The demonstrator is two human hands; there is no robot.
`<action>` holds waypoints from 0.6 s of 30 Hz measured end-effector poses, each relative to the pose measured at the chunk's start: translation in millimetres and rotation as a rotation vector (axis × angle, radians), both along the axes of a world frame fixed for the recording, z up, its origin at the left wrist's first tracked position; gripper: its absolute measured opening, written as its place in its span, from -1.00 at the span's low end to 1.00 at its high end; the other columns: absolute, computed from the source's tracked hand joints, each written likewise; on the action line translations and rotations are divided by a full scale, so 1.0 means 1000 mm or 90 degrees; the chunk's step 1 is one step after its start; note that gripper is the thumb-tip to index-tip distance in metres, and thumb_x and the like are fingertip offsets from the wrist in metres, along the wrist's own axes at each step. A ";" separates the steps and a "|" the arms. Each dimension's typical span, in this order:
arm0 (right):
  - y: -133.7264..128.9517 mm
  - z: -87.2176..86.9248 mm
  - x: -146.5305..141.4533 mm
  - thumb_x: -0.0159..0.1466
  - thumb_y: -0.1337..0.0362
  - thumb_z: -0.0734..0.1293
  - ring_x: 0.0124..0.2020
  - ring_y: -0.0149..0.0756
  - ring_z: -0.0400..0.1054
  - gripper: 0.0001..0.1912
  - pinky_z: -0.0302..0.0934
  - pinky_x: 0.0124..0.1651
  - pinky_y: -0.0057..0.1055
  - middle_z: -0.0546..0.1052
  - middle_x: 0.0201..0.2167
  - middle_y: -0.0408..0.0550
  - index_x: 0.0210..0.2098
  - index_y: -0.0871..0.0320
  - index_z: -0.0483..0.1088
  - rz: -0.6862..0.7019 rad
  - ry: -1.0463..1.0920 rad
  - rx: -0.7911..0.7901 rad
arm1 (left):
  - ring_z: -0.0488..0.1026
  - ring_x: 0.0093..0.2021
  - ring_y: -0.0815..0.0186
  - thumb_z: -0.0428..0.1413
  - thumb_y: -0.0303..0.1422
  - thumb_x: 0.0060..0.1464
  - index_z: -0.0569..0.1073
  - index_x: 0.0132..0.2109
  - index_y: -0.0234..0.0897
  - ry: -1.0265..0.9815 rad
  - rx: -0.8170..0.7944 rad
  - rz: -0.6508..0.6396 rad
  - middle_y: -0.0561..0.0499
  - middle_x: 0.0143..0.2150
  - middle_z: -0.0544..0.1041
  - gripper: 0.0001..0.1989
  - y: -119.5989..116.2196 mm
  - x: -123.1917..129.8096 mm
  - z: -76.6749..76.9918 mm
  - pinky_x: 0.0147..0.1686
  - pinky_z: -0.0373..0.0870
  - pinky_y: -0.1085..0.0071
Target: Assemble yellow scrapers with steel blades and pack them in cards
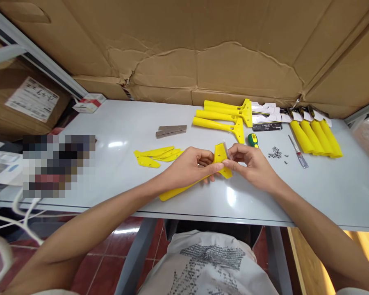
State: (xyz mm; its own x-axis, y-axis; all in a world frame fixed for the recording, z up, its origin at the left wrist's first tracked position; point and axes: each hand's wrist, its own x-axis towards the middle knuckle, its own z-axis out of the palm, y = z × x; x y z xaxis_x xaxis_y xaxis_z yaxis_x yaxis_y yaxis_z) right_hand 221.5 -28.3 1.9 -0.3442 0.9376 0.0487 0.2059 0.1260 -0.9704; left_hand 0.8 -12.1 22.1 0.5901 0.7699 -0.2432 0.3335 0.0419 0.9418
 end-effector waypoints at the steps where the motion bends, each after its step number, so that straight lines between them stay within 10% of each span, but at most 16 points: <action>1: -0.001 0.001 0.000 0.24 0.08 0.55 -0.33 -0.39 0.38 -0.70 0.29 -0.20 -0.37 0.51 -0.35 -0.16 -0.28 0.14 0.45 -0.006 0.004 -0.003 | 0.52 -0.45 0.42 0.23 -0.13 0.26 0.53 -0.31 -0.33 0.000 0.011 0.000 0.01 -0.42 0.62 -0.67 0.000 -0.001 0.001 -0.38 0.49 0.50; 18: -0.002 0.008 0.004 0.22 0.07 0.56 -0.41 -0.36 0.48 -0.61 0.38 -0.41 -0.44 0.59 -0.39 -0.15 -0.17 0.11 0.35 0.076 0.036 -0.161 | 0.47 -0.46 0.42 0.25 -0.09 0.24 0.58 -0.23 -0.36 -0.058 -0.064 -0.050 0.03 -0.43 0.57 -0.65 0.010 -0.005 0.002 -0.40 0.44 0.49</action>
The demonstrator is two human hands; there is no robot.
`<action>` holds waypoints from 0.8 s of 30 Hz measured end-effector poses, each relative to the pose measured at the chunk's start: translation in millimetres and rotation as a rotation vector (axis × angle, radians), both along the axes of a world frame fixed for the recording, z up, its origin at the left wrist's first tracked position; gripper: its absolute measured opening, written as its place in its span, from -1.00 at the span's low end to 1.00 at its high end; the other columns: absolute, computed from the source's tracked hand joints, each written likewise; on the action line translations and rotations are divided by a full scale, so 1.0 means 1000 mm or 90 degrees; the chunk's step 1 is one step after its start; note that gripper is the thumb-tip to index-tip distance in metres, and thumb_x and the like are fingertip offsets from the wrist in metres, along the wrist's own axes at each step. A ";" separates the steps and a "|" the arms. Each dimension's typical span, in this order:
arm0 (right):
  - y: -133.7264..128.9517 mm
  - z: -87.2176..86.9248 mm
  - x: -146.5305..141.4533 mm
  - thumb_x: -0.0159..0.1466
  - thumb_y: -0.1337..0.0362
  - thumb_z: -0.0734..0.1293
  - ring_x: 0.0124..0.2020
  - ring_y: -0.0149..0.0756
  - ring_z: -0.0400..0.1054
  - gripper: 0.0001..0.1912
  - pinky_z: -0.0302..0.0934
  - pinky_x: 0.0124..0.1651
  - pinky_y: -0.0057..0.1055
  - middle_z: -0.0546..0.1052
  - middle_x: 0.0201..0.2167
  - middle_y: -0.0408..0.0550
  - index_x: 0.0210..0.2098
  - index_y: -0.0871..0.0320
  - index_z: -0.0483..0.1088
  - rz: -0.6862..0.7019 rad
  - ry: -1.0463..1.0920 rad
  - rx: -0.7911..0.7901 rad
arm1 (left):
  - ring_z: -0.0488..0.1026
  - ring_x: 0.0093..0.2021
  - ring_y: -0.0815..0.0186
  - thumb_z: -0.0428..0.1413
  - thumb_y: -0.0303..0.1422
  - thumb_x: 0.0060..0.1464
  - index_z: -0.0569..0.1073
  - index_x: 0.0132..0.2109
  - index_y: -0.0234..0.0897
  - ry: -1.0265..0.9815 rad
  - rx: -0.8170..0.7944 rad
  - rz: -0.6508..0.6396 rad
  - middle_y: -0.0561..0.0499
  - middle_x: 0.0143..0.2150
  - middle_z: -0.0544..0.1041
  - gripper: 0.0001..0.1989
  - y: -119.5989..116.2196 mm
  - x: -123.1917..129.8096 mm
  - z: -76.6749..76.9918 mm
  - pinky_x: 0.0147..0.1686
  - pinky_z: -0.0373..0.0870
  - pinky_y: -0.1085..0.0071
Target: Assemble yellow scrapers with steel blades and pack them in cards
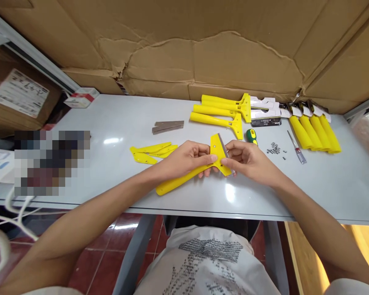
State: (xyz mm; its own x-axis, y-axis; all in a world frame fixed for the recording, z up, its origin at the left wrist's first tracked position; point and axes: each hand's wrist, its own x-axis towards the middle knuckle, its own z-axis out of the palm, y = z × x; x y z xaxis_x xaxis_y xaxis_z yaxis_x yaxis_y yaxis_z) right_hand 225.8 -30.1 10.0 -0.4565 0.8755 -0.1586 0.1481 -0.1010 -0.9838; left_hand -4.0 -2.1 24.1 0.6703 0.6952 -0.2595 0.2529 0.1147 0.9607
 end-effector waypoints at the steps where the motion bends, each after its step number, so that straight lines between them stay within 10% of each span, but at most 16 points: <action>1: 0.000 0.001 0.000 0.23 0.07 0.55 -0.39 -0.33 0.51 -0.59 0.42 -0.38 -0.42 0.62 -0.38 -0.14 -0.15 0.10 0.33 0.012 0.002 -0.014 | 0.46 -0.46 0.42 0.24 -0.10 0.24 0.58 -0.23 -0.36 0.001 0.001 -0.003 0.03 -0.43 0.57 -0.65 0.000 0.000 0.000 -0.40 0.44 0.49; 24: -0.005 -0.004 -0.004 0.21 0.13 0.58 -0.33 -0.23 0.65 -0.50 0.56 -0.24 -0.31 0.68 -0.30 -0.08 -0.07 0.08 0.24 0.014 0.106 -0.086 | 0.50 -0.49 0.41 0.25 -0.13 0.24 0.56 -0.27 -0.35 0.050 0.045 0.046 0.00 -0.46 0.59 -0.67 0.000 -0.001 -0.003 -0.45 0.46 0.52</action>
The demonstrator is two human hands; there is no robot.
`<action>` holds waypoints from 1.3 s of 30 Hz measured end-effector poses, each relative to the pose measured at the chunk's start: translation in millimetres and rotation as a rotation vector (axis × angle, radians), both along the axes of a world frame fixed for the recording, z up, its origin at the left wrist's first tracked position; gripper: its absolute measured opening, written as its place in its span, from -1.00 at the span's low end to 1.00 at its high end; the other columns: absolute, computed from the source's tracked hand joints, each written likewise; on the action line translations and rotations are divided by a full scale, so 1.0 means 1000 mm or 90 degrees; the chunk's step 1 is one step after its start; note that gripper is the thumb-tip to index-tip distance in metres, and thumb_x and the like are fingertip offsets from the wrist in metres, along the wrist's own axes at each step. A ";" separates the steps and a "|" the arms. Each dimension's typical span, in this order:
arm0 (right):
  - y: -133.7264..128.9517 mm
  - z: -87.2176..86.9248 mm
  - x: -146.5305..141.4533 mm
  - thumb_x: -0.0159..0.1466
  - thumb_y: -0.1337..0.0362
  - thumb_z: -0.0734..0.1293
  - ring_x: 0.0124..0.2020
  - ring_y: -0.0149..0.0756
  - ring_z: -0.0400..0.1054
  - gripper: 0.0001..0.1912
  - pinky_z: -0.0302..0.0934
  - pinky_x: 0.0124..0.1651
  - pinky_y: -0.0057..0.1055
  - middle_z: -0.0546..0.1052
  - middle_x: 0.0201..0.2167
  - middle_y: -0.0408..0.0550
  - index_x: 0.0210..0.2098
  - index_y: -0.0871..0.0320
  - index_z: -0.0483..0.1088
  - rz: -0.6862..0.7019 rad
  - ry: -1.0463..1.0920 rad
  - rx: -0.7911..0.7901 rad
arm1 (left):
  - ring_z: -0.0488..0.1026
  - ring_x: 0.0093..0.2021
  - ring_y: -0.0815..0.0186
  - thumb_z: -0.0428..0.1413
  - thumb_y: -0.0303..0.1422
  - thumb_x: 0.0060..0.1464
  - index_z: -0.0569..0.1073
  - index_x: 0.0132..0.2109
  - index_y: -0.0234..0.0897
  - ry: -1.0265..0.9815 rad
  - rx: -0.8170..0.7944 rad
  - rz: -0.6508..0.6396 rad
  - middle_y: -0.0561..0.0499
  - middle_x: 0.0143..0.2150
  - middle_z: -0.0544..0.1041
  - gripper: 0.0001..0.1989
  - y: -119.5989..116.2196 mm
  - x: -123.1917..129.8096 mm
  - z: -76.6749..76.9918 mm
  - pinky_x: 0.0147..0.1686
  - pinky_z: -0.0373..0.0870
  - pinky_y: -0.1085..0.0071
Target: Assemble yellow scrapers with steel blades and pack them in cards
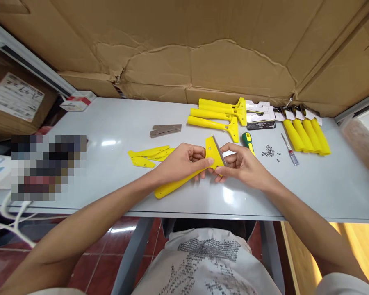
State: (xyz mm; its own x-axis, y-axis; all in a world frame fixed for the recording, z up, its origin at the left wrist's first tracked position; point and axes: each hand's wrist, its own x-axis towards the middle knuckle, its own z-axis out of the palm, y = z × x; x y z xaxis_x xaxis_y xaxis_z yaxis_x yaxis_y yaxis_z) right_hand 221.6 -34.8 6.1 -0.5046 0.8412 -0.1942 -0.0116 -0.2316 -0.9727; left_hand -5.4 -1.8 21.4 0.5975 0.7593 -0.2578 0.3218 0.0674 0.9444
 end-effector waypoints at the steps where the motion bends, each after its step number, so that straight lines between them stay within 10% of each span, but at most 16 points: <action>1: -0.001 -0.001 -0.002 0.21 0.11 0.58 -0.34 -0.22 0.64 -0.49 0.55 -0.24 -0.31 0.68 -0.31 -0.08 -0.07 0.08 0.24 -0.004 -0.004 -0.001 | 0.51 -0.49 0.41 0.26 -0.12 0.23 0.57 -0.28 -0.35 0.009 0.003 0.003 -0.01 -0.46 0.60 -0.67 0.000 -0.001 0.000 -0.46 0.46 0.52; 8: 0.003 0.021 0.014 0.17 0.03 0.58 -0.24 -0.20 0.62 -0.48 0.48 -0.17 -0.27 0.69 -0.27 -0.07 0.00 0.08 0.41 0.073 -0.166 0.077 | 0.45 -0.52 0.43 0.29 -0.10 0.19 0.61 -0.30 -0.36 -0.005 0.007 -0.041 0.00 -0.49 0.56 -0.65 -0.002 -0.004 0.008 -0.50 0.41 0.53; 13: 0.024 0.047 0.106 0.29 0.15 0.49 -0.40 -0.28 0.46 -0.83 0.26 -0.39 -0.32 0.64 -0.37 -0.02 -0.38 0.07 0.56 -0.178 -0.701 0.354 | 0.46 -0.49 0.43 0.32 -0.11 0.15 0.59 -0.29 -0.35 -0.030 0.020 0.023 0.01 -0.46 0.58 -0.66 0.001 -0.005 0.016 -0.44 0.43 0.52; 18: 0.051 0.013 0.182 -0.01 0.35 0.64 -0.71 -0.39 0.16 -0.75 0.00 -0.62 -0.36 0.40 -0.73 -0.16 -0.58 0.09 0.50 -0.153 -0.802 0.247 | 0.46 -0.49 0.46 0.36 -0.18 0.11 0.59 -0.28 -0.38 -0.054 0.020 0.045 0.00 -0.41 0.62 -0.70 0.010 -0.005 0.015 -0.42 0.42 0.54; 23: 0.064 -0.010 0.196 0.01 0.51 0.55 -0.70 -0.41 0.18 -0.78 0.06 -0.56 -0.36 0.43 -0.73 -0.15 -0.59 0.11 0.52 -0.143 -0.781 0.213 | 0.45 -0.50 0.48 0.39 -0.21 0.09 0.58 -0.30 -0.39 -0.055 0.015 0.063 0.01 -0.43 0.61 -0.71 0.010 -0.009 0.018 -0.44 0.39 0.55; 30: 0.052 0.023 0.135 0.30 0.16 0.49 -0.50 -0.34 0.47 -0.83 0.35 -0.35 -0.34 0.64 -0.42 0.01 -0.30 0.12 0.53 -0.392 -0.510 0.372 | 0.44 -0.50 0.47 0.38 -0.21 0.12 0.60 -0.29 -0.39 -0.086 -0.006 0.016 0.02 -0.46 0.59 -0.72 0.007 -0.010 0.017 -0.47 0.37 0.55; 39: 0.024 0.008 -0.002 0.04 -0.01 0.65 -0.46 -0.39 0.46 -0.61 0.38 -0.41 -0.41 0.65 -0.37 -0.08 -0.31 0.11 0.62 -0.170 -0.042 0.223 | 0.43 -0.53 0.47 0.37 -0.19 0.12 0.60 -0.26 -0.40 -0.151 -0.003 -0.113 -0.05 -0.36 0.63 -0.70 -0.004 -0.001 0.003 -0.51 0.37 0.53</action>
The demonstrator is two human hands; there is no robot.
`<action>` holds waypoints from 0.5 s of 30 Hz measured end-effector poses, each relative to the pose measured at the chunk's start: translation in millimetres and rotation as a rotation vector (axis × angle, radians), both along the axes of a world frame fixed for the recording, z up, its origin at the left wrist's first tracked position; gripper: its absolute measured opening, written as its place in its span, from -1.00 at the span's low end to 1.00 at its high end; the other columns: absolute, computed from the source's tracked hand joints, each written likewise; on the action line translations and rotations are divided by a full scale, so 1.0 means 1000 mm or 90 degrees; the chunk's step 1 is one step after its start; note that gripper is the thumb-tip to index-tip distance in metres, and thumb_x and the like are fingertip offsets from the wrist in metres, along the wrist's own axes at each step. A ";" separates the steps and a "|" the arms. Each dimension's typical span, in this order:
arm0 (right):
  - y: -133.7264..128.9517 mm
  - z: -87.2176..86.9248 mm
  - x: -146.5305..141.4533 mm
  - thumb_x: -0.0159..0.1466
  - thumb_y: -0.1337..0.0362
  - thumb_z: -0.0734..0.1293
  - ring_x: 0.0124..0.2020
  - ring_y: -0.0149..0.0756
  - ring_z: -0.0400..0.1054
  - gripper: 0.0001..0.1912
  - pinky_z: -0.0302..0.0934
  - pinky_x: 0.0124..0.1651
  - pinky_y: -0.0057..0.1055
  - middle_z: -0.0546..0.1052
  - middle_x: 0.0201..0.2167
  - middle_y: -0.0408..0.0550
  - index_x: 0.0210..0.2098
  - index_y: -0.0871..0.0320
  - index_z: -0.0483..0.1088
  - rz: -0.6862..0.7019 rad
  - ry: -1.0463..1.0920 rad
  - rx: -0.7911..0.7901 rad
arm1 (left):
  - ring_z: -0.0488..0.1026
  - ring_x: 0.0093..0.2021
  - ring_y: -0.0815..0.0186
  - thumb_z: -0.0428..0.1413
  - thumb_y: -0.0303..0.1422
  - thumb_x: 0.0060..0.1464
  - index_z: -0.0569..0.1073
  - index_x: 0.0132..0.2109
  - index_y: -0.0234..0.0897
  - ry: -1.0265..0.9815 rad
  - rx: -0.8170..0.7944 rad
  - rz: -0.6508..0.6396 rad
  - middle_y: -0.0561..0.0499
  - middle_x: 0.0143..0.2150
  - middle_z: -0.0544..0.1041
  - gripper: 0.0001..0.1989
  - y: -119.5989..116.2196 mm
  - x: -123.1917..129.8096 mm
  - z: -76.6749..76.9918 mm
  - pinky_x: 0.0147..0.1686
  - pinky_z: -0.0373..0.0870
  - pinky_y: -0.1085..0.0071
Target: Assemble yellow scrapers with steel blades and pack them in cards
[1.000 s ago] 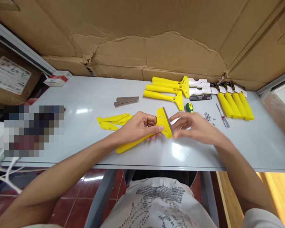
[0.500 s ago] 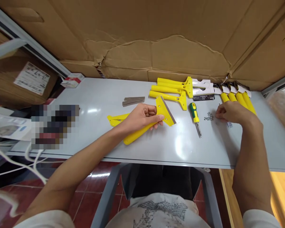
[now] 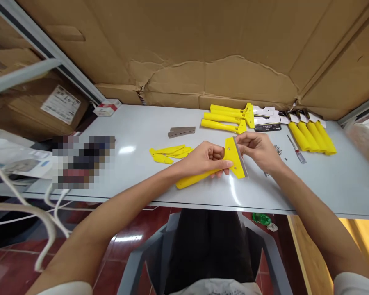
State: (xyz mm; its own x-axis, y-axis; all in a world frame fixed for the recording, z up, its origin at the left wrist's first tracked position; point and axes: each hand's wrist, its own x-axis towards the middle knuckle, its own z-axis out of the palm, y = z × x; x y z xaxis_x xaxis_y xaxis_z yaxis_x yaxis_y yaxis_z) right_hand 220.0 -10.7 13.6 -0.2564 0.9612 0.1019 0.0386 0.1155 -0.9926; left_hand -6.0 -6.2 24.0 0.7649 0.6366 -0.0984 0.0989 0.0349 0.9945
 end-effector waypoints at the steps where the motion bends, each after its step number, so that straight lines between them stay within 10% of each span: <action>1: -0.001 -0.002 -0.004 0.04 -0.01 0.66 -0.43 -0.39 0.46 -0.61 0.38 -0.39 -0.42 0.65 -0.34 -0.08 -0.31 0.10 0.61 0.012 0.020 -0.009 | 0.44 -0.52 0.46 0.36 -0.18 0.13 0.60 -0.25 -0.39 0.005 0.005 -0.003 -0.05 -0.36 0.63 -0.69 0.000 0.000 -0.001 -0.50 0.37 0.53; 15: -0.010 -0.009 -0.013 0.01 0.01 0.67 -0.43 -0.45 0.34 -0.60 0.22 -0.37 -0.46 0.58 -0.42 -0.13 -0.36 0.16 0.59 0.065 0.118 -0.099 | 0.45 -0.48 0.43 0.29 -0.10 0.18 0.63 -0.19 -0.38 0.096 0.107 0.009 -0.04 -0.37 0.61 -0.64 -0.006 -0.002 0.006 -0.48 0.41 0.52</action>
